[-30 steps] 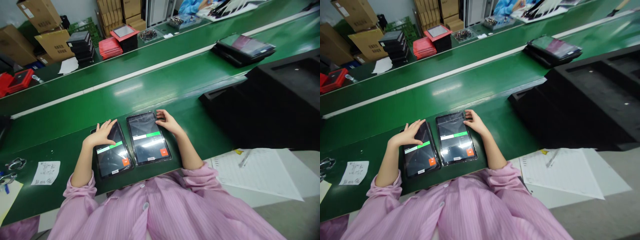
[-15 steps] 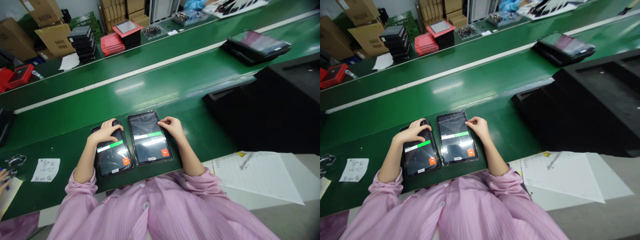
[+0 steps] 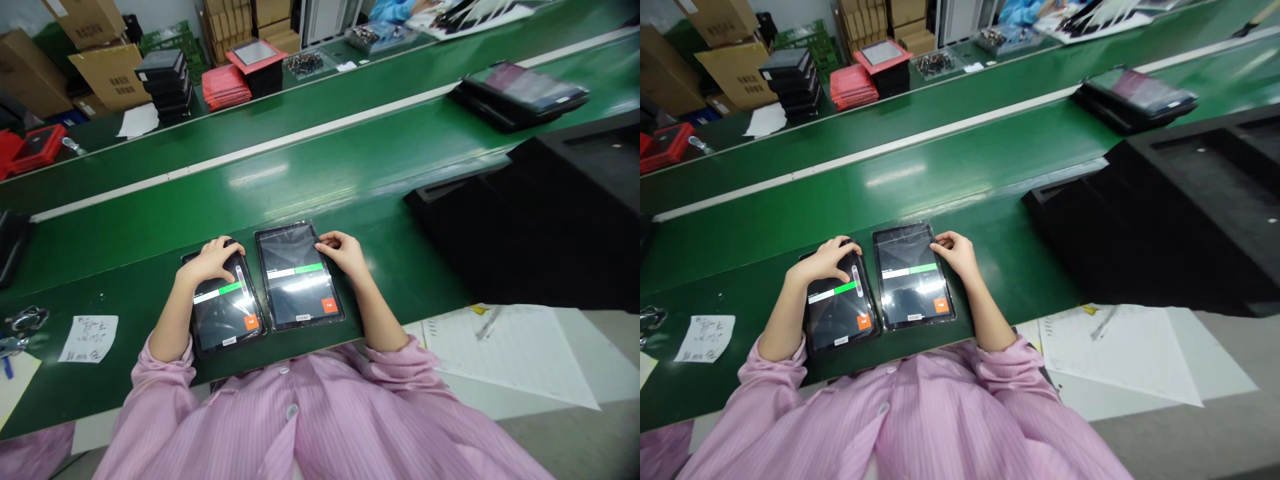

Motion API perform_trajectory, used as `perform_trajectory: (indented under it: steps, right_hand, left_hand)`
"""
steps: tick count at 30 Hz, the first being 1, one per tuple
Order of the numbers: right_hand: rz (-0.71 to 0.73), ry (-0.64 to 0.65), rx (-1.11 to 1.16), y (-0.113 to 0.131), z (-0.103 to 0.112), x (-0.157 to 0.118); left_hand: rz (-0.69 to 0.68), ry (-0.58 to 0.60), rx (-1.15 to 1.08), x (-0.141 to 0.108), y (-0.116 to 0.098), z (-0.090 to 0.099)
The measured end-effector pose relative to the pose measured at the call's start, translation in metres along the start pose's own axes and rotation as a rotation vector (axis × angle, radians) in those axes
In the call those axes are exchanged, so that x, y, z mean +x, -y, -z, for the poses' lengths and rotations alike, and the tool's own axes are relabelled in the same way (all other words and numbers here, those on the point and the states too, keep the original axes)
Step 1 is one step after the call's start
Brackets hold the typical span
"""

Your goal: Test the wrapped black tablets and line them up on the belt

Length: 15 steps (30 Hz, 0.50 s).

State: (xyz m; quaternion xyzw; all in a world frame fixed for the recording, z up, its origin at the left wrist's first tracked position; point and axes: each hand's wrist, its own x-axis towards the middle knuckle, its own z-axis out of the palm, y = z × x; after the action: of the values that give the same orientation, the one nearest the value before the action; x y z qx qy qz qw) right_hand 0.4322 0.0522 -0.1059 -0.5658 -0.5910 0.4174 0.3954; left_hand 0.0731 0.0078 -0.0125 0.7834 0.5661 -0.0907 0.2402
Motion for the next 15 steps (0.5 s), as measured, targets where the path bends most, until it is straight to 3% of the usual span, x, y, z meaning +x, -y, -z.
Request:
perform_trajectory:
  steps: [15]
  right_hand:
    - [-0.021, 0.017, 0.112, -0.003, -0.0035, 0.0028]
  left_hand:
    - [-0.047, 0.003, 0.03, 0.0018, 0.0041, -0.0011]
